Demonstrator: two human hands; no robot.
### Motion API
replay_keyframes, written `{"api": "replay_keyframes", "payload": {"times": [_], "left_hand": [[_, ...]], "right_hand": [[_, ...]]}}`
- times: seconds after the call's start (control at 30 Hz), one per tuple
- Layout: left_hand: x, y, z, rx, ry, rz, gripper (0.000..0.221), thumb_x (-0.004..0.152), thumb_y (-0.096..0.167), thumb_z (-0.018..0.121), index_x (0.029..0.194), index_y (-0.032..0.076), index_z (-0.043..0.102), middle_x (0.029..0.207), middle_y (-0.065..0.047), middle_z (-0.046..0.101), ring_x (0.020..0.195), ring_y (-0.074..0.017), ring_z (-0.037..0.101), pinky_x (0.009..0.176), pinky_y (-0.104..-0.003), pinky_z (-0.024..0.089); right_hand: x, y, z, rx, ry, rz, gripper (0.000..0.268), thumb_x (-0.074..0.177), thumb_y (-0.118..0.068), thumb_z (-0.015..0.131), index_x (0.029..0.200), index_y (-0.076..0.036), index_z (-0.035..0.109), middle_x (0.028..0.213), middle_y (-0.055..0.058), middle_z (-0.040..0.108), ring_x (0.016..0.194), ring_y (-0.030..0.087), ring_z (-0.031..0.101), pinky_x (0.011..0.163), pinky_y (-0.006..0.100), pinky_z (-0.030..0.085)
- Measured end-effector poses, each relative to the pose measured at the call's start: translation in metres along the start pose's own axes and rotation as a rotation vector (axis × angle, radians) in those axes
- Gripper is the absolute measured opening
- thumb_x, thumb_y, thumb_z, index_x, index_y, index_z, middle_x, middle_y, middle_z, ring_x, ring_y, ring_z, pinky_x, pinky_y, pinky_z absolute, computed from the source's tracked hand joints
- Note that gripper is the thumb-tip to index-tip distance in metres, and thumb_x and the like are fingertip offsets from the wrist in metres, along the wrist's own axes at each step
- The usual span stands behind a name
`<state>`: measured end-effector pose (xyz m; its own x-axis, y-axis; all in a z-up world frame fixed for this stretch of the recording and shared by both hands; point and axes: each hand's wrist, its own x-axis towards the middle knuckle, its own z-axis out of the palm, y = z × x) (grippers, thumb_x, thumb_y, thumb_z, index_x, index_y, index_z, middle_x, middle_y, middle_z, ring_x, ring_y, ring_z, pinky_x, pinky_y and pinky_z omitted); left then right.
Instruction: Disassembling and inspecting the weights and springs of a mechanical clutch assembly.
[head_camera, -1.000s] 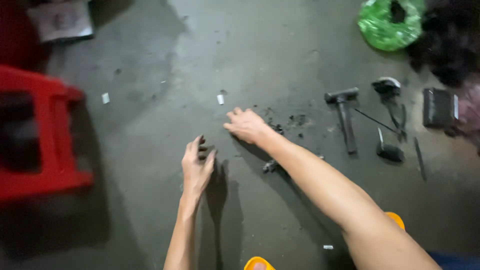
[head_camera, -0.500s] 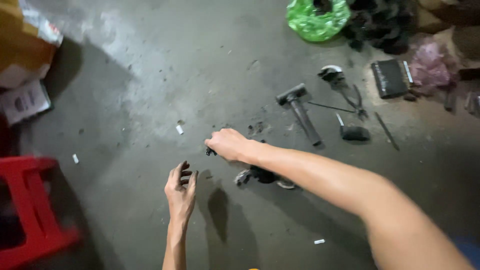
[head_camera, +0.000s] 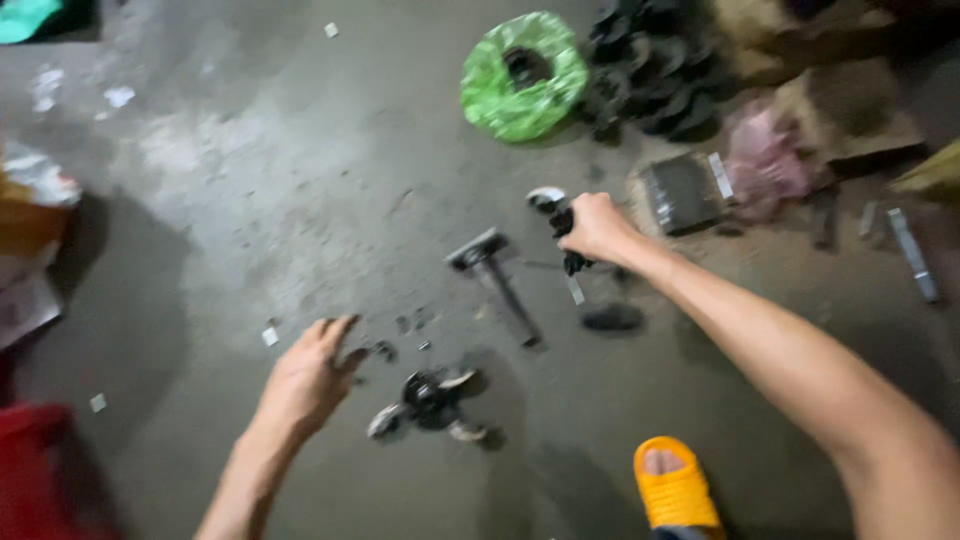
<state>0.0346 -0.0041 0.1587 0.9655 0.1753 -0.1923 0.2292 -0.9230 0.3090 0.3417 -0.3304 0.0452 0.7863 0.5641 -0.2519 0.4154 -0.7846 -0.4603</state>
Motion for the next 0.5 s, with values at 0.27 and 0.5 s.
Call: {"api": "replay_keyframes", "payload": {"times": [0.27, 0.5], "left_hand": [[0.083, 0.116, -0.018, 0.08, -0.144, -0.097, 0.057, 0.093, 0.034, 0.064, 0.144, 0.013, 0.052, 0.122, -0.016, 0.062, 0.108, -0.0349, 0.064, 0.09, -0.044, 0.054], [0.058, 0.081, 0.038, 0.111, -0.333, -0.107, 0.061, 0.091, 0.036, 0.062, 0.147, 0.013, 0.049, 0.127, -0.012, 0.06, 0.112, -0.0299, 0.063, 0.094, -0.041, 0.054]], "right_hand": [[0.102, 0.181, -0.009, -0.003, 0.124, 0.369, 0.05, 0.067, -0.031, 0.09, 0.088, 0.01, 0.074, 0.09, 0.03, 0.074, 0.086, 0.039, 0.076, 0.079, 0.046, 0.062], [0.181, 0.211, -0.016, 0.097, 0.284, 0.461, 0.048, 0.065, -0.029, 0.093, 0.092, 0.006, 0.074, 0.1, 0.03, 0.073, 0.094, 0.041, 0.073, 0.083, 0.046, 0.06]]}}
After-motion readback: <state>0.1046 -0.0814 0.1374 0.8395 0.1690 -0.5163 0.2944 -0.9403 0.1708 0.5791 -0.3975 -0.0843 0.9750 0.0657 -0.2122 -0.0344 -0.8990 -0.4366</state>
